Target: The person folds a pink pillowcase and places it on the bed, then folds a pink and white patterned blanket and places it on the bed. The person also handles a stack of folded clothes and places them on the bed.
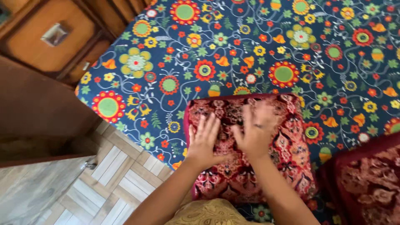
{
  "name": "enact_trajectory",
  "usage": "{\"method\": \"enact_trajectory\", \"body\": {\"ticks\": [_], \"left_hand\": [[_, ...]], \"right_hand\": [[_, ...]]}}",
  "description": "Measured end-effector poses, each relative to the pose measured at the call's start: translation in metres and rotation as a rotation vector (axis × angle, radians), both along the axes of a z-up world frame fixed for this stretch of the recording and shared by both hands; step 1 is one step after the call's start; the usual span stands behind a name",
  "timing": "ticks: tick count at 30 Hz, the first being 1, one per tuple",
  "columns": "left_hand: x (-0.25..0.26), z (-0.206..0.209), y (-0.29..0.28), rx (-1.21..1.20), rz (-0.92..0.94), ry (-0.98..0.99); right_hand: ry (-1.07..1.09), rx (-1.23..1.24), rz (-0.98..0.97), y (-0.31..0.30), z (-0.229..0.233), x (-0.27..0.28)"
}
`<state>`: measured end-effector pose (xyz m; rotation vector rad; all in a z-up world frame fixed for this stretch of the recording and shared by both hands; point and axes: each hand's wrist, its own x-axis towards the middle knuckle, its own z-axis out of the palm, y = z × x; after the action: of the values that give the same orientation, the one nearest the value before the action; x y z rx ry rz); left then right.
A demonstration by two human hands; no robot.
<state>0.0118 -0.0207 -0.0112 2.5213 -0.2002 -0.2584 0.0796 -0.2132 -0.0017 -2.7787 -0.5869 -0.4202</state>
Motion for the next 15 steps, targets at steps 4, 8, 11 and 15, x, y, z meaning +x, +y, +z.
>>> {"method": "enact_trajectory", "body": {"ticks": [4, 8, 11, 15], "left_hand": [[0.015, -0.021, -0.02, 0.353, -0.205, 0.404], [0.027, -0.039, -0.017, 0.448, -0.213, 0.63], [0.04, -0.045, -0.018, 0.446, -0.195, 0.69], [0.044, -0.048, -0.03, 0.526, -0.192, 0.67]], "right_hand": [[0.424, 0.072, 0.112, -0.016, -0.019, -0.001], [0.185, 0.111, 0.128, 0.004, -0.023, -0.027], [0.119, 0.124, 0.266, -0.017, -0.04, -0.039], [0.155, -0.059, -0.345, -0.147, -0.074, -0.006]]}}
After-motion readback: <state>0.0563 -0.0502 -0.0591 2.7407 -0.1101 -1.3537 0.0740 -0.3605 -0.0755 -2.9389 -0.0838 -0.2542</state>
